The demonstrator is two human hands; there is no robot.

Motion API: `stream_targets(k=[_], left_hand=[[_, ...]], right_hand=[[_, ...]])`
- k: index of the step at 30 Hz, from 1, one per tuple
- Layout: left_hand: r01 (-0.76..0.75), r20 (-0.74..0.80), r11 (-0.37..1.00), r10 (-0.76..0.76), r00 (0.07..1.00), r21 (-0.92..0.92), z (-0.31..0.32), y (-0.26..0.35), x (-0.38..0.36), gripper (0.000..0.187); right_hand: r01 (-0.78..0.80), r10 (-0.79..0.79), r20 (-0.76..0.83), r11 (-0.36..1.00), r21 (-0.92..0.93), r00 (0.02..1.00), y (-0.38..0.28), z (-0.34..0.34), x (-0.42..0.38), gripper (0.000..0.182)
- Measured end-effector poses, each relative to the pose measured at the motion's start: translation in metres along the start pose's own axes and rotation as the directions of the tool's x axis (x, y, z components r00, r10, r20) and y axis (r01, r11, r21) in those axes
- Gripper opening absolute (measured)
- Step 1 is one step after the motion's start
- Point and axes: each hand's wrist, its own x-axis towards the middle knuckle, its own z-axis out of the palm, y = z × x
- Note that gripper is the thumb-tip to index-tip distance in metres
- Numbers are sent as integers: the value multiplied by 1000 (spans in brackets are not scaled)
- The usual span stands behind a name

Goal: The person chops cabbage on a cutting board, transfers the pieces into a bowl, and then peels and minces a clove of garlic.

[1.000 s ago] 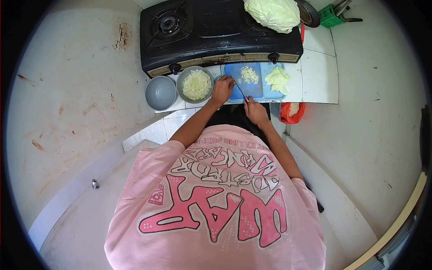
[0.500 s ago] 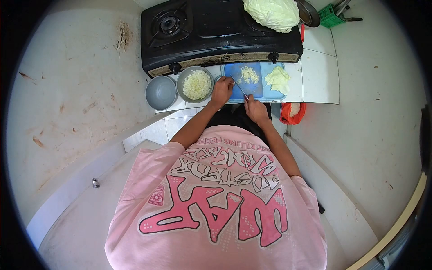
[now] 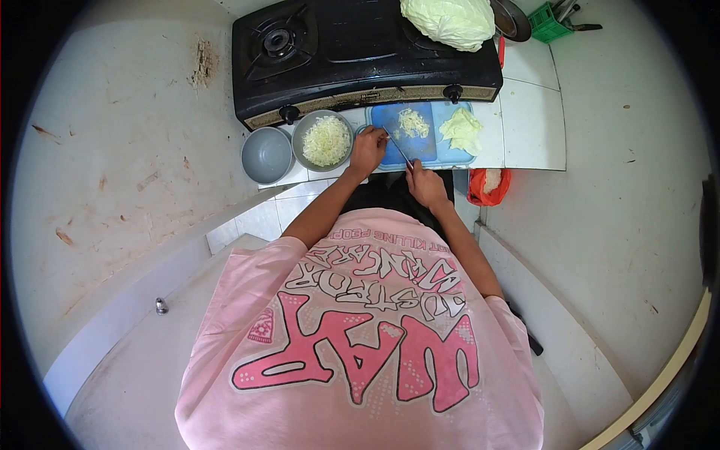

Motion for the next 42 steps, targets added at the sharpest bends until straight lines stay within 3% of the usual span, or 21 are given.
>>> stream_targets(k=[10, 19, 31, 37, 42], left_hand=[[-10, -42, 1000, 9, 999, -7, 2, -1, -1, 11], [4, -33, 1000, -5, 999, -29, -1, 4, 0, 9], [-29, -34, 999, 28, 999, -18, 0, -1, 0, 9], [-11, -8, 1000, 11, 1000, 3, -1, 0, 1, 7], [-21, -30, 999, 22, 999, 33, 1, 1, 1, 6]], right_hand=[[-19, 18, -20, 999, -42, 1000, -15, 6, 31, 32], [-53, 54, 18, 996, -78, 998, 0, -4, 1, 34], [6, -6, -16, 1000, 23, 1000, 0, 1, -1, 33], [18, -21, -70, 999, -44, 997, -10, 11, 24, 33], [-11, 9, -17, 995, -97, 1000, -11, 6, 23, 32]])
